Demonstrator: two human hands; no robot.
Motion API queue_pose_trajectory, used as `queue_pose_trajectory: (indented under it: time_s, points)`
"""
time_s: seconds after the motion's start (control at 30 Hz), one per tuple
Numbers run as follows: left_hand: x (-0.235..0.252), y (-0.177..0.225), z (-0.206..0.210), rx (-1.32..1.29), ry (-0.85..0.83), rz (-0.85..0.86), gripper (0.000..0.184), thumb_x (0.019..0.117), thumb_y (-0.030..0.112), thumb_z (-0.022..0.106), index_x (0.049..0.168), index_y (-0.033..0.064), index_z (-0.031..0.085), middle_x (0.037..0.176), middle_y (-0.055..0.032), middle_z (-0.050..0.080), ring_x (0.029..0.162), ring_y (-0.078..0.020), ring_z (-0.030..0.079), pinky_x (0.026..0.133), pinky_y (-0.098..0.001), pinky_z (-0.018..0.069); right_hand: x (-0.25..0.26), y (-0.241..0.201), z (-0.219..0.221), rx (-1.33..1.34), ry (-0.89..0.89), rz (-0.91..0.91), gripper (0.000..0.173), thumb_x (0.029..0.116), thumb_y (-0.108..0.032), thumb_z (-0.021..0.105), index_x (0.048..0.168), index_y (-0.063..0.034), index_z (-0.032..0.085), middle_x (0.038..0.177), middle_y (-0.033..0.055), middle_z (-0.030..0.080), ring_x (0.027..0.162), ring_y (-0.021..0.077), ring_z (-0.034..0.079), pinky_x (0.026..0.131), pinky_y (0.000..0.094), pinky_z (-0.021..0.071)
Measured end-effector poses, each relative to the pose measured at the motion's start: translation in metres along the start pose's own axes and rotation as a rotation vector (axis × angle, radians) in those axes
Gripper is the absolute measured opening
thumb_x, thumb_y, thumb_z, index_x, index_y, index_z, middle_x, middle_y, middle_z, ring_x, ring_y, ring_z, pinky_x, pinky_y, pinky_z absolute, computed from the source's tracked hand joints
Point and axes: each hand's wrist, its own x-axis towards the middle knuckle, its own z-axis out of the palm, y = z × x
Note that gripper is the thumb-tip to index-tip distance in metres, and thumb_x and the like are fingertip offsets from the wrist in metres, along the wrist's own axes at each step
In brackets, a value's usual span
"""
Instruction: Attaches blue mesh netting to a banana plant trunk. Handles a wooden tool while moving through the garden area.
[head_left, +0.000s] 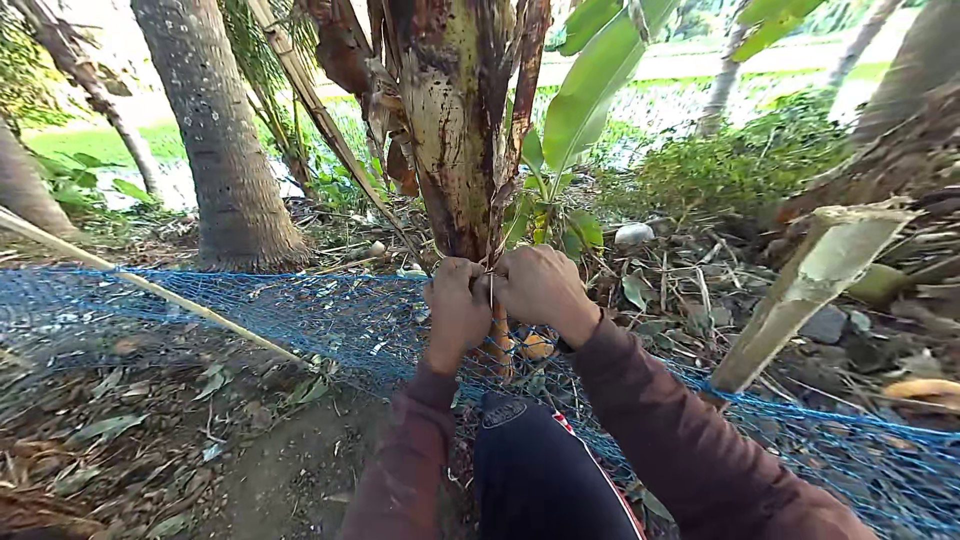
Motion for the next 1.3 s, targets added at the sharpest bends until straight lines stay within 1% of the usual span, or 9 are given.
queue_pose_trajectory:
  time_s: [0.13,0.23,0.33,0.43,0.67,0.8,1.03,1.17,1.3]
  points:
    - [0.003,-0.005,-0.001,-0.05,-0.035,-0.015,0.019,0.1041,0.018,0.057,0.107,0.0055,0.071,0.128,-0.0132,0.06,0.124,-0.0296,0.055,0.107,-0.0606,0.038,0.001,0.009,0.015,0.115,0.098,-0.011,0.019,0.0984,-0.024,0.062,0.096,-0.0081,0.072,0.088,0.0131,0.071,0.089,0.0352,0.069,0.074,0.0588,0.0517]
    - [0.004,-0.007,-0.001,-0.065,-0.062,-0.006,0.018,0.1047,0.018,0.056,0.105,0.0072,0.071,0.125,-0.0122,0.06,0.121,-0.0288,0.055,0.104,-0.0592,0.0392,0.0,0.017,0.03,0.191,0.242,-0.043,0.01,0.0932,-0.017,0.068,0.094,-0.008,0.073,0.083,0.0126,0.07,0.082,0.034,0.069,0.07,0.0584,0.0522]
    - [0.005,-0.01,-0.001,-0.099,-0.054,0.009,0.018,0.1044,0.017,0.057,0.106,0.0059,0.071,0.126,-0.0126,0.061,0.119,-0.0283,0.057,0.102,-0.0579,0.0424,0.002,0.016,0.038,0.258,0.313,-0.053,0.013,0.0898,-0.015,0.073,0.098,-0.0059,0.074,0.089,0.0143,0.071,0.087,0.0359,0.069,0.076,0.0605,0.0533]
    - [0.005,-0.009,-0.003,-0.137,-0.052,-0.013,0.016,0.1042,0.016,0.058,0.104,0.0055,0.07,0.125,-0.0116,0.062,0.116,-0.0258,0.059,0.099,-0.0518,0.0484,0.001,0.013,0.037,0.282,0.271,-0.04,0.019,0.0906,-0.015,0.072,0.108,-0.0066,0.07,0.092,0.013,0.071,0.086,0.0335,0.07,0.075,0.0589,0.0545]
    - [0.003,-0.012,0.0,-0.212,-0.001,0.024,0.012,0.1013,0.014,0.063,0.099,0.0052,0.071,0.117,-0.0113,0.063,0.107,-0.0223,0.062,0.092,-0.0442,0.0533,-0.007,0.003,0.016,0.237,0.115,0.041,0.02,0.0916,-0.013,0.069,0.111,-0.0056,0.068,0.094,0.016,0.071,0.09,0.0361,0.069,0.078,0.0597,0.0537]
    - [0.001,-0.009,0.004,-0.207,0.044,0.003,0.012,0.1015,0.016,0.063,0.102,0.0064,0.071,0.12,-0.0105,0.063,0.112,-0.0228,0.062,0.096,-0.047,0.0521,0.006,0.021,0.011,0.403,0.058,0.007,0.004,0.0914,-0.011,0.07,0.091,-0.0074,0.072,0.079,0.0106,0.067,0.072,0.027,0.064,0.065,0.0519,0.0519]
    - [0.001,-0.011,0.006,-0.281,0.07,0.006,0.01,0.1003,0.01,0.065,0.104,0.005,0.072,0.122,-0.0114,0.064,0.111,-0.0205,0.062,0.095,-0.0413,0.0535,0.006,0.031,0.021,0.73,-0.08,-0.046,0.023,0.0959,-0.008,0.061,0.073,-0.0085,0.063,0.066,0.0023,0.055,0.06,0.0122,0.05,0.056,0.0312,0.0395]
    - [0.002,-0.009,0.003,-0.293,0.069,0.007,0.011,0.0995,0.008,0.066,0.106,0.0066,0.075,0.119,-0.0096,0.064,0.107,-0.0179,0.063,0.091,-0.038,0.0541,0.012,0.037,0.025,0.818,-0.182,-0.119,0.028,0.0939,-0.013,0.07,0.069,-0.0077,0.059,0.062,0.0007,0.053,0.056,0.009,0.047,0.055,0.0267,0.0389]
    - [0.003,-0.01,0.001,-0.272,0.061,-0.008,0.012,0.0998,0.011,0.066,0.107,0.0067,0.075,0.12,-0.0094,0.066,0.109,-0.0189,0.064,0.094,-0.0419,0.0543,0.011,0.037,0.028,0.625,-0.086,-0.134,0.021,0.0955,-0.019,0.074,0.081,-0.0056,0.066,0.068,0.004,0.057,0.06,0.0138,0.054,0.06,0.0345,0.0471]
